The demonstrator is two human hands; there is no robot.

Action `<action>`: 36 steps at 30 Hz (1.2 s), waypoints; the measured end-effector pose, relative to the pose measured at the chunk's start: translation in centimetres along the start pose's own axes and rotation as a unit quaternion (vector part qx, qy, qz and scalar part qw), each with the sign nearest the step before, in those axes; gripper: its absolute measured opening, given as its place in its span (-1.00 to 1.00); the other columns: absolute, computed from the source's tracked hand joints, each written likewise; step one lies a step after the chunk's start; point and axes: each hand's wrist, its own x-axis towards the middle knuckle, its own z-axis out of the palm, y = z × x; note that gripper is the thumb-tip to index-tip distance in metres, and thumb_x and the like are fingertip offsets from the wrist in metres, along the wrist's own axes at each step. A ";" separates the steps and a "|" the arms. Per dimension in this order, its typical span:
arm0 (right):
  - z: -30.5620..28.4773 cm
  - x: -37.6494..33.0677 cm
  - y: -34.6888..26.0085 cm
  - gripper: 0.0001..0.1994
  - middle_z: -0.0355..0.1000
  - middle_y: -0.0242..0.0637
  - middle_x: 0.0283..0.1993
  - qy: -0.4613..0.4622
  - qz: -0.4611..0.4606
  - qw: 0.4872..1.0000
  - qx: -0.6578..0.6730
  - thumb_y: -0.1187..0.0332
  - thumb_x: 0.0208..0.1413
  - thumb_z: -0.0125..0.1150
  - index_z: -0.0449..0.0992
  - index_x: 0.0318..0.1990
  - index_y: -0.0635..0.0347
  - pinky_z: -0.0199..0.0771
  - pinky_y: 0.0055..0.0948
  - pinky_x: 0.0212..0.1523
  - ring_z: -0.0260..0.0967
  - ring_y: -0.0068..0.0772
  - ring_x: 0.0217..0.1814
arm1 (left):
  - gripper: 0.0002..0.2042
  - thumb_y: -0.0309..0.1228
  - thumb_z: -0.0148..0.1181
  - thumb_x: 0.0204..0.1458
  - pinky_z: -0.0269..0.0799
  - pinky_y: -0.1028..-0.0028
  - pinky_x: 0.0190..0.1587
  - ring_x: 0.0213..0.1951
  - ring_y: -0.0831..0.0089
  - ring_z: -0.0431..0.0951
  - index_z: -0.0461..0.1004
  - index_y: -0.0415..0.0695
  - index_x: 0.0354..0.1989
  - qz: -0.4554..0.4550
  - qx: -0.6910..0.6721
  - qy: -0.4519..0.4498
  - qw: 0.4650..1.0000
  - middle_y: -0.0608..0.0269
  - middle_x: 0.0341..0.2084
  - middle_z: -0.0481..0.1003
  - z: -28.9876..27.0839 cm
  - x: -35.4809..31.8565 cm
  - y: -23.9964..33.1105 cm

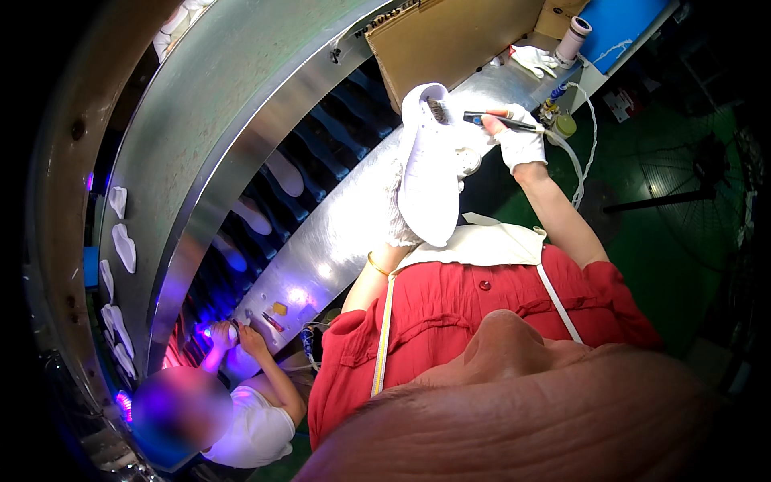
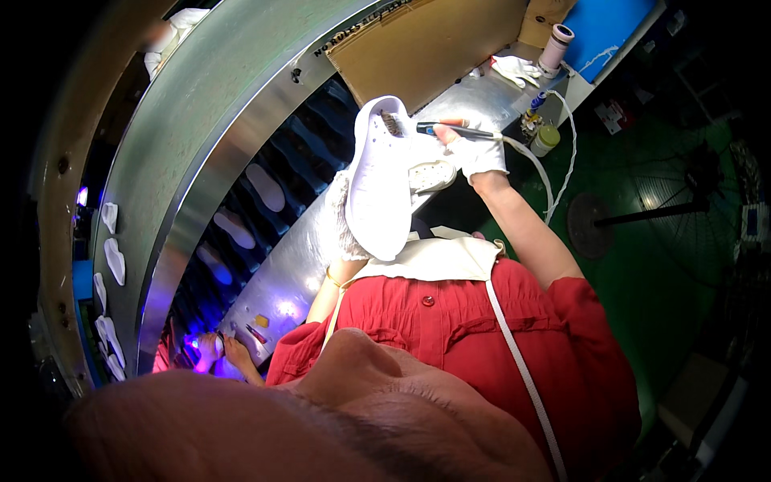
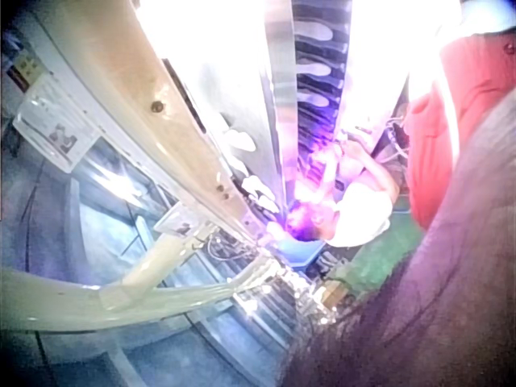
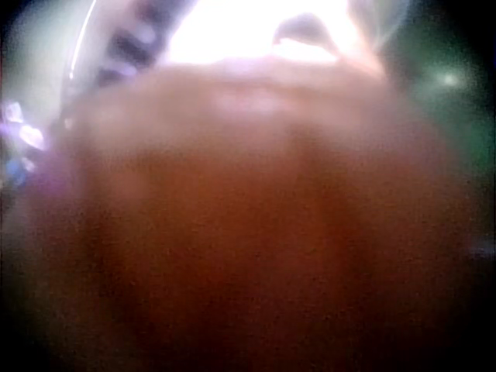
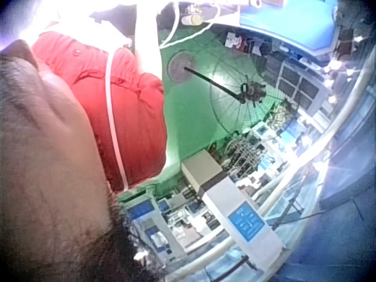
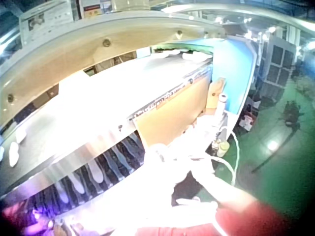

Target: The person, wearing gloves, uses a small brush to apply a liquid or paste onto the bottom edges and soles of white shoes before placing them onto a rotating conveyor belt.

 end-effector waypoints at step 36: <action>1.5 -0.2 -0.2 -0.76 0.45 -0.24 -0.26 -0.030 0.234 0.897 0.374 0.26 0.04 0.18 0.43 -0.22 0.22 0.46 -0.38 -0.27 0.43 -0.37 -0.29 | -0.42 -0.03 -0.14 0.06 0.37 0.24 0.00 -0.08 0.14 0.44 0.19 -0.25 0.12 0.030 0.059 0.092 0.994 -0.04 -0.06 0.38 2.1 -0.9 1.2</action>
